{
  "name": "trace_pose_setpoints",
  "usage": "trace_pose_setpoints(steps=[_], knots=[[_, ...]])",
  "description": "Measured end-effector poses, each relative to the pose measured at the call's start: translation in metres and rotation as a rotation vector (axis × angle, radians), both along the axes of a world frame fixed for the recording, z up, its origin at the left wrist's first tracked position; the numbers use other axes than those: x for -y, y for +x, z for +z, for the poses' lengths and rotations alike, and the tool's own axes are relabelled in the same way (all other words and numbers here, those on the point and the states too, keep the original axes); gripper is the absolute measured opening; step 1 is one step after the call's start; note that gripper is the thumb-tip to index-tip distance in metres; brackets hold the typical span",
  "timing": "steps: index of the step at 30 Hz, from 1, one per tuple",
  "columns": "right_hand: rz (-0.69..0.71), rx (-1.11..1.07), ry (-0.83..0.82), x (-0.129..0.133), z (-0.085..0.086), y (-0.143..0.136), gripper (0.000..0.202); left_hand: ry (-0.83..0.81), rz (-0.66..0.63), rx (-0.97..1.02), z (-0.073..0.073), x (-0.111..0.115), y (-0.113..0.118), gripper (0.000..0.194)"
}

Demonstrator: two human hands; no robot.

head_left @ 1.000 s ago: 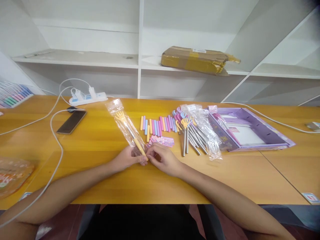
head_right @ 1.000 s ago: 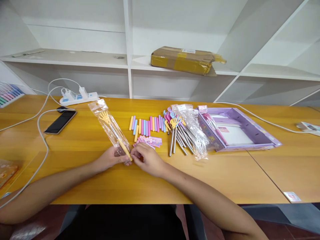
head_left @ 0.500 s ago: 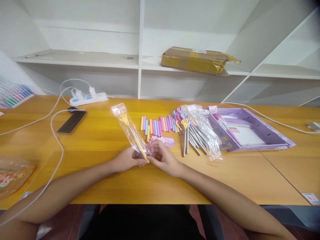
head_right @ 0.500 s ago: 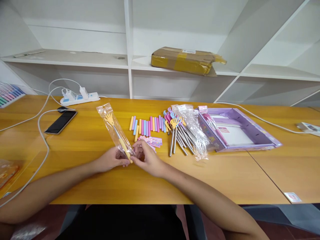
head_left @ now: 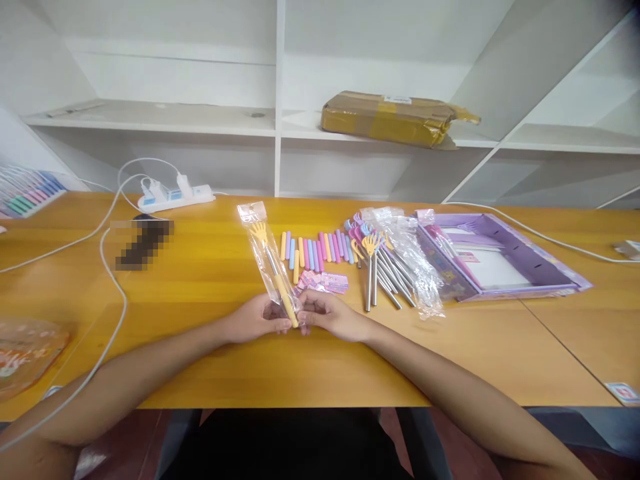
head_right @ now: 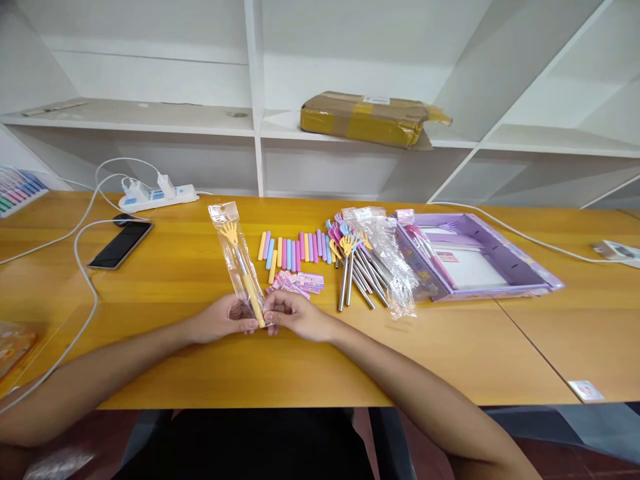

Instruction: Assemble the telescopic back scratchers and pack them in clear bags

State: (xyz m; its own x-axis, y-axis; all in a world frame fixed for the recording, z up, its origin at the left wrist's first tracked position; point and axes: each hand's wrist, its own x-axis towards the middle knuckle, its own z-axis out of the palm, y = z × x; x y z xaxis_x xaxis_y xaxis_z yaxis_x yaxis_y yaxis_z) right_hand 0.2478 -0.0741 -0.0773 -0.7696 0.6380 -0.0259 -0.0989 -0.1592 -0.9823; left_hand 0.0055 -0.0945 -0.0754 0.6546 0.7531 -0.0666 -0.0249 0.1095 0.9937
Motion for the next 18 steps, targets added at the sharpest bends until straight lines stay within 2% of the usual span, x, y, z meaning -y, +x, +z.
trace_pose_setpoints(steps=[2, 5, 8, 11, 14, 18], knots=[[0.024, -0.014, -0.015, 0.001, 0.0, 0.001, 0.041, 0.05, -0.094, -0.034, 0.005, 0.002, 0.0, 0.032], [-0.035, -0.011, 0.01, 0.004, 0.001, -0.001, 0.042, 0.189, -0.215, -0.152, 0.016, 0.005, -0.003, 0.025], [-0.058, 0.051, 0.039, 0.006, 0.002, -0.005, 0.041, 0.307, -0.226, -0.248, 0.024, 0.007, -0.007, 0.018], [-0.009, 0.088, 0.002, 0.007, 0.004, -0.007, 0.043, 0.261, -0.202, -0.201, 0.025, 0.007, -0.01, 0.022], [0.094, 0.117, -0.034, 0.01, 0.009, -0.005, 0.045, 0.111, -0.062, -0.157, 0.017, 0.002, -0.011, 0.036], [0.376, 0.235, -0.047, 0.019, 0.018, -0.001, 0.039, 0.086, 0.305, -0.049, 0.002, -0.011, -0.011, 0.036]])
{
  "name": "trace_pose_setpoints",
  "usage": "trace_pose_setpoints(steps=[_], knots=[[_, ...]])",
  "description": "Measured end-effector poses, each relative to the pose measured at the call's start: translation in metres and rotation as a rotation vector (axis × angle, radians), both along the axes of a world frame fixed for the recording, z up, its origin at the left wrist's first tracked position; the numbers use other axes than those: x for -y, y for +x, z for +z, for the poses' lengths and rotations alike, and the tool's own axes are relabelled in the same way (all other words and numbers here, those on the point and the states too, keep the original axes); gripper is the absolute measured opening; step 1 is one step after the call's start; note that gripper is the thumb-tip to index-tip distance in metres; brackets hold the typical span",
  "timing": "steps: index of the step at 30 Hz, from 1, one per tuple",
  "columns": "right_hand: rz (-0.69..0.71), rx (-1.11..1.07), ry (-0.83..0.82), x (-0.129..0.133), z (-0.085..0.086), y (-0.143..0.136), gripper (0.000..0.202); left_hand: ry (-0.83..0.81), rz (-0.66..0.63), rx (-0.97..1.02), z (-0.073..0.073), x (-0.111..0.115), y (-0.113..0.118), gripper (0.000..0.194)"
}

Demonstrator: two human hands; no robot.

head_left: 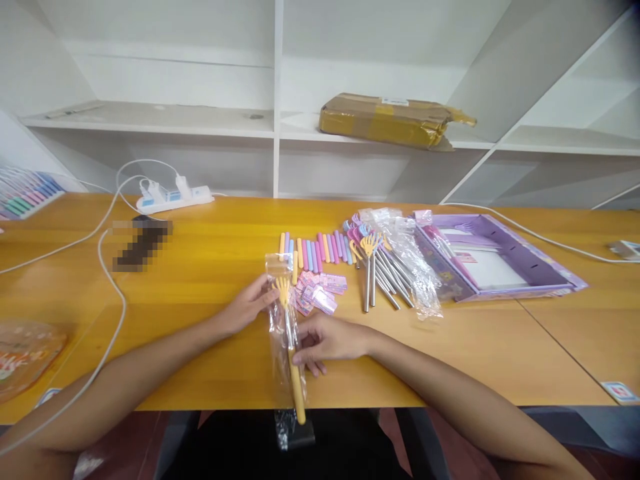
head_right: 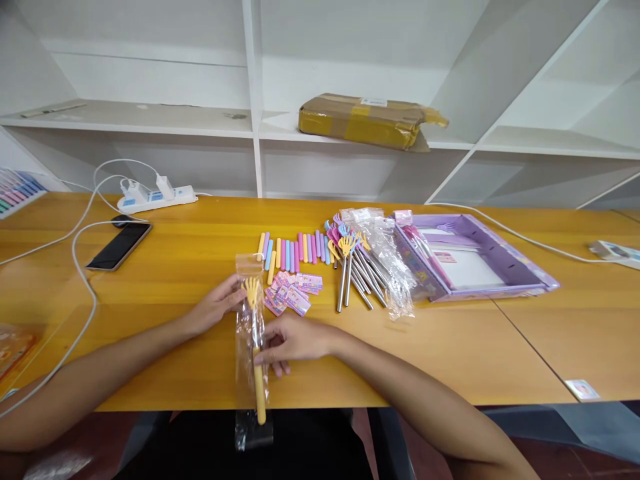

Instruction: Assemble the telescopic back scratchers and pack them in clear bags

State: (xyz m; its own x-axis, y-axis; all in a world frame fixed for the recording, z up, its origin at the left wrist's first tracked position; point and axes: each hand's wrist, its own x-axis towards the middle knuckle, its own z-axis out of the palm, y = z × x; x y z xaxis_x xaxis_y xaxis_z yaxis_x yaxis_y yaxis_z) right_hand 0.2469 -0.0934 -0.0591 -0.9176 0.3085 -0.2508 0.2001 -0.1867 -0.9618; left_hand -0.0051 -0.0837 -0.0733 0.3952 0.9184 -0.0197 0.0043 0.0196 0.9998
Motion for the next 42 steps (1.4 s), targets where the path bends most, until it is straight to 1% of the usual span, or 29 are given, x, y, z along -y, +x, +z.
trace_pose_setpoints(steps=[1, 2, 3, 4, 5, 8, 9, 10, 11, 12, 15, 18, 20, 24, 26, 28, 30, 32, 34, 35, 37, 39, 42], knots=[[0.048, 0.031, 0.002, 0.001, 0.002, 0.002, 0.039, 0.003, 0.075, 0.039, -0.002, -0.003, 0.0, 0.037], [0.063, 0.059, 0.025, 0.001, 0.005, 0.004, 0.039, -0.006, 0.127, 0.073, -0.004, -0.006, 0.0, 0.039], [0.04, 0.084, 0.083, -0.001, 0.006, 0.007, 0.04, -0.022, 0.158, 0.101, -0.006, -0.009, 0.0, 0.04], [-0.018, 0.103, 0.189, -0.005, 0.008, 0.01, 0.041, -0.037, 0.171, 0.122, -0.007, -0.011, -0.001, 0.039], [-0.106, 0.12, 0.344, -0.011, 0.01, 0.015, 0.041, -0.05, 0.167, 0.136, -0.007, -0.012, -0.001, 0.038], [-0.413, 0.233, 0.939, -0.034, 0.012, 0.032, 0.038, -0.081, 0.136, 0.153, -0.008, -0.014, -0.003, 0.037], [-0.48, 0.291, 1.095, -0.041, 0.013, 0.039, 0.036, -0.091, 0.132, 0.166, -0.009, -0.014, -0.003, 0.038], [-0.509, 0.355, 1.2, -0.047, 0.013, 0.045, 0.034, -0.098, 0.129, 0.182, -0.009, -0.013, -0.002, 0.04], [-0.505, 0.414, 1.253, -0.052, 0.013, 0.051, 0.034, -0.1, 0.13, 0.2, -0.008, -0.013, -0.002, 0.042], [-0.478, 0.46, 1.265, -0.055, 0.012, 0.055, 0.036, -0.099, 0.135, 0.218, -0.008, -0.012, -0.001, 0.043], [-0.38, 0.512, 1.215, -0.059, 0.01, 0.062, 0.043, -0.114, 0.169, 0.264, -0.007, -0.012, 0.001, 0.044], [-0.357, 0.49, 1.159, -0.058, 0.009, 0.06, 0.04, -0.151, 0.186, 0.261, -0.008, -0.013, 0.001, 0.047], [-0.349, 0.447, 1.072, -0.057, 0.011, 0.059, 0.04, -0.16, 0.172, 0.238, -0.011, -0.014, 0.0, 0.046], [-0.341, 0.257, 0.805, -0.055, 0.018, 0.056, 0.038, -0.152, 0.147, 0.216, -0.013, -0.015, -0.001, 0.044], [-0.358, 0.178, 0.767, -0.055, 0.021, 0.055, 0.037, -0.131, 0.127, 0.201, -0.011, -0.015, 0.0, 0.044], [-0.381, 0.136, 0.839, -0.056, 0.022, 0.054, 0.037, -0.113, 0.117, 0.195, -0.008, -0.014, 0.002, 0.044], [-0.439, 0.111, 0.965, -0.057, 0.02, 0.053, 0.036, -0.111, 0.118, 0.198, -0.006, -0.013, 0.005, 0.044], [-0.557, 0.072, 1.064, -0.056, 0.017, 0.05, 0.032, -0.108, 0.127, 0.183, -0.006, -0.013, 0.009, 0.045], [-0.683, -0.002, 1.105, -0.053, 0.014, 0.044, 0.026, -0.073, 0.144, 0.132, -0.008, -0.013, 0.012, 0.045], [-0.719, -0.05, 1.118, -0.05, 0.012, 0.04, 0.022, -0.041, 0.151, 0.096, -0.009, -0.014, 0.014, 0.044], [-0.72, -0.149, 1.172, -0.044, 0.01, 0.03, 0.016, 0.035, 0.147, 0.019, -0.01, -0.014, 0.016, 0.041], [-0.682, -0.216, 1.25, -0.038, 0.009, 0.02, 0.013, 0.107, 0.114, -0.041, -0.009, -0.014, 0.018, 0.039], [-0.705, -0.236, 1.337, -0.035, 0.004, 0.009, 0.013, 0.204, 0.045, -0.127, -0.007, -0.015, 0.018, 0.039]])
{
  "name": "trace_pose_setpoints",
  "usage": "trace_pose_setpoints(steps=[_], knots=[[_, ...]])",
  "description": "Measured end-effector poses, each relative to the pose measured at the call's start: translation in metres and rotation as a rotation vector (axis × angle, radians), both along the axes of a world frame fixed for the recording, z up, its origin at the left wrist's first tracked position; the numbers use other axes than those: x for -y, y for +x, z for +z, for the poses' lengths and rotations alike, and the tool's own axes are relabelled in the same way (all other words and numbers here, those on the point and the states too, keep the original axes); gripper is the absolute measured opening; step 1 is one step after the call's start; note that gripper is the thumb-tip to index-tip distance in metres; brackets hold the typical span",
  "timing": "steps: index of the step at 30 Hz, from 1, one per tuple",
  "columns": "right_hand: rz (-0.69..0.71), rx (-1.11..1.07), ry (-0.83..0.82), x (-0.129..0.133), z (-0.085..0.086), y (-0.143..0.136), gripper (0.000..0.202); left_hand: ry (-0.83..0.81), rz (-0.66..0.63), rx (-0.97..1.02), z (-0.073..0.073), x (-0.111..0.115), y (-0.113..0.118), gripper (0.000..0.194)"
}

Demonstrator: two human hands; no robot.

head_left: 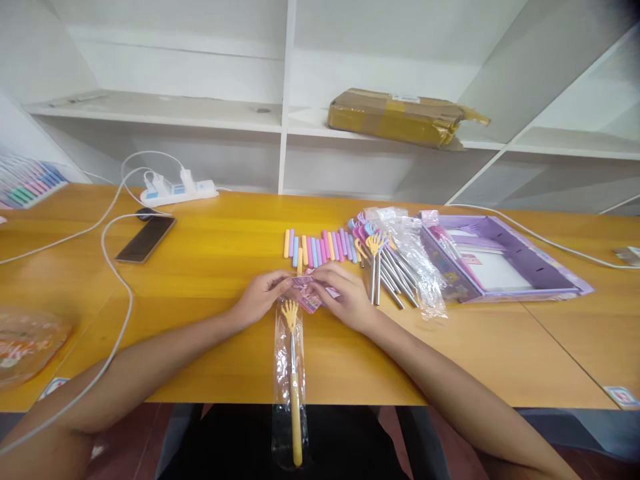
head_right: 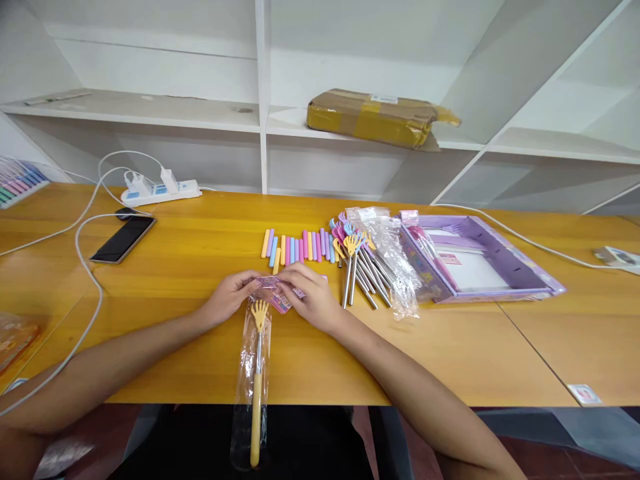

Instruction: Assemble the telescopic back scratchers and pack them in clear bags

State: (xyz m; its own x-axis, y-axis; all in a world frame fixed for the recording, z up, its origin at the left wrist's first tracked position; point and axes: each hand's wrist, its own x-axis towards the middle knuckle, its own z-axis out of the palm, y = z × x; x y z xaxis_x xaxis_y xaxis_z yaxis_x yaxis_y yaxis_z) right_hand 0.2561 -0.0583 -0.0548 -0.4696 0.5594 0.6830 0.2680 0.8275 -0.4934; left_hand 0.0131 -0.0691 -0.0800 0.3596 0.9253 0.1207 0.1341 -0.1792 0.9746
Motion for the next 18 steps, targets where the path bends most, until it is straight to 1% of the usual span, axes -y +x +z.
trace_pose_setpoints(steps=[2, 4, 7, 9, 18], knots=[[-0.061, -0.013, 0.004, -0.0006, -0.0039, -0.0045, 0.009, 0.028, -0.03, -0.031, 0.0002, -0.0002, 0.0003, 0.037], [-0.119, -0.037, -0.024, -0.0016, -0.0073, -0.0069, 0.005, 0.022, -0.044, -0.011, -0.0009, -0.0002, 0.001, 0.034], [-0.167, -0.075, -0.088, -0.0021, -0.0096, -0.008, 0.007, -0.005, -0.076, 0.032, -0.0028, 0.0001, 0.0021, 0.031], [-0.181, -0.075, -0.098, -0.002, -0.0094, -0.0078, 0.008, -0.009, -0.089, 0.045, -0.0037, -0.0001, 0.0023, 0.03], [-0.215, 0.006, 0.02, -0.0038, -0.0069, -0.0054, 0.007, -0.013, -0.092, 0.055, -0.0049, -0.0005, 0.0011, 0.032]])
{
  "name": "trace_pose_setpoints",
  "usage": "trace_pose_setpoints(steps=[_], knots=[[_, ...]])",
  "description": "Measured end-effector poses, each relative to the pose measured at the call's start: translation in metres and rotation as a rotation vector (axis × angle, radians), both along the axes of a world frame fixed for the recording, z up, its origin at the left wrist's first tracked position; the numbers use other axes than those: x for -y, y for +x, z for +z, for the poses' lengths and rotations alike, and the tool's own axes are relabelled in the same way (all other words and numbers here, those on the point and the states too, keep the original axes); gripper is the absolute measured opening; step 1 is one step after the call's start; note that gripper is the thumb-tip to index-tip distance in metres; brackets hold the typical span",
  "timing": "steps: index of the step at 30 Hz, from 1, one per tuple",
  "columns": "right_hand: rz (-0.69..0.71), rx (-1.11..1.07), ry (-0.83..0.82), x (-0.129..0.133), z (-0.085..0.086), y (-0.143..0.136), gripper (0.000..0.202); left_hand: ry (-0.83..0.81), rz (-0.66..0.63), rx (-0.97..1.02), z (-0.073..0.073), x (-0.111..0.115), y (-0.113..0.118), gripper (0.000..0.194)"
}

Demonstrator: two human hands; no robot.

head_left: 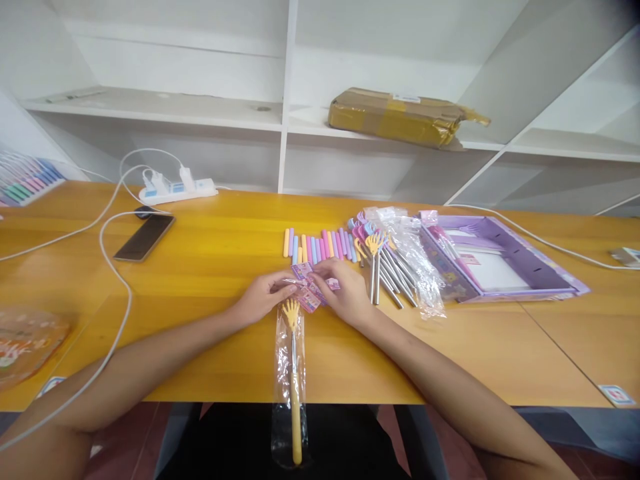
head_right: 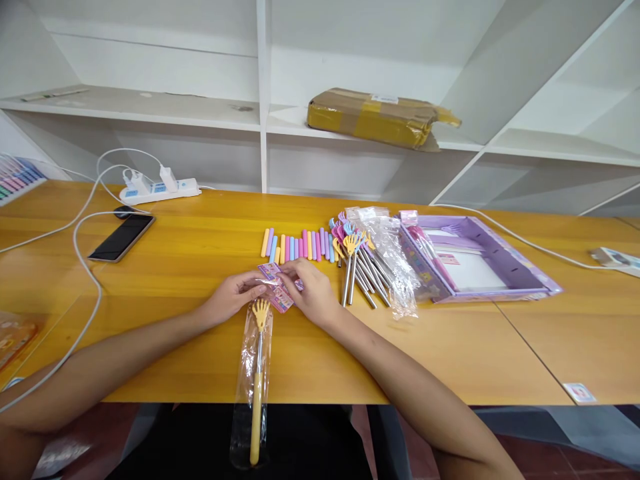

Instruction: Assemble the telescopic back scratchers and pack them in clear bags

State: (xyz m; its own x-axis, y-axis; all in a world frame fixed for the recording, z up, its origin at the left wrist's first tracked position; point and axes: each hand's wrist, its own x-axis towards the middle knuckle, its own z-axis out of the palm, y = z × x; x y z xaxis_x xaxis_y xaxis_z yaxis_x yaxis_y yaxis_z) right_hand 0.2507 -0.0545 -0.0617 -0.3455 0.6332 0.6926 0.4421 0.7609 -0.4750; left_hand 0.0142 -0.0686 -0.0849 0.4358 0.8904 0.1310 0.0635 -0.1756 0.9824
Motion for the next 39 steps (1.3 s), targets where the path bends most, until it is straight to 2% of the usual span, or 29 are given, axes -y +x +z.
trace_pose_setpoints(steps=[6, 14, 20, 22, 26, 28, 32, 36, 39], knots=[[-0.019, 0.01, -0.008, 0.0, -0.001, 0.001, 0.007, 0.003, 0.005, -0.012, 0.004, 0.001, 0.0, 0.032], [0.135, 0.126, 0.004, -0.003, 0.0, 0.004, 0.018, -0.041, 0.02, -0.034, 0.002, 0.001, 0.0, 0.037], [0.099, 0.253, 0.062, -0.002, 0.0, 0.007, 0.024, -0.026, -0.001, -0.051, 0.006, 0.003, 0.0, 0.037], [0.158, 0.269, 0.028, 0.0, 0.004, 0.006, 0.026, -0.015, -0.002, -0.066, 0.005, 0.002, -0.001, 0.036], [0.345, 0.158, -0.168, 0.003, 0.015, 0.004, 0.027, -0.002, 0.003, -0.086, 0.003, 0.003, -0.001, 0.033], [0.353, 0.077, -0.245, 0.002, 0.017, 0.004, 0.025, -0.007, 0.029, -0.049, 0.002, 0.005, -0.001, 0.033], [0.308, 0.0, -0.311, 0.0, 0.017, 0.008, 0.027, 0.029, 0.07, 0.036, -0.001, 0.011, 0.0, 0.049], [0.329, -0.002, -0.336, 0.001, 0.018, 0.01, 0.033, 0.185, 0.07, -0.08, 0.001, 0.015, 0.0, 0.054], [0.346, 0.001, -0.341, 0.002, 0.018, 0.011, 0.036, 0.186, 0.029, -0.154, 0.008, 0.015, 0.0, 0.053]])
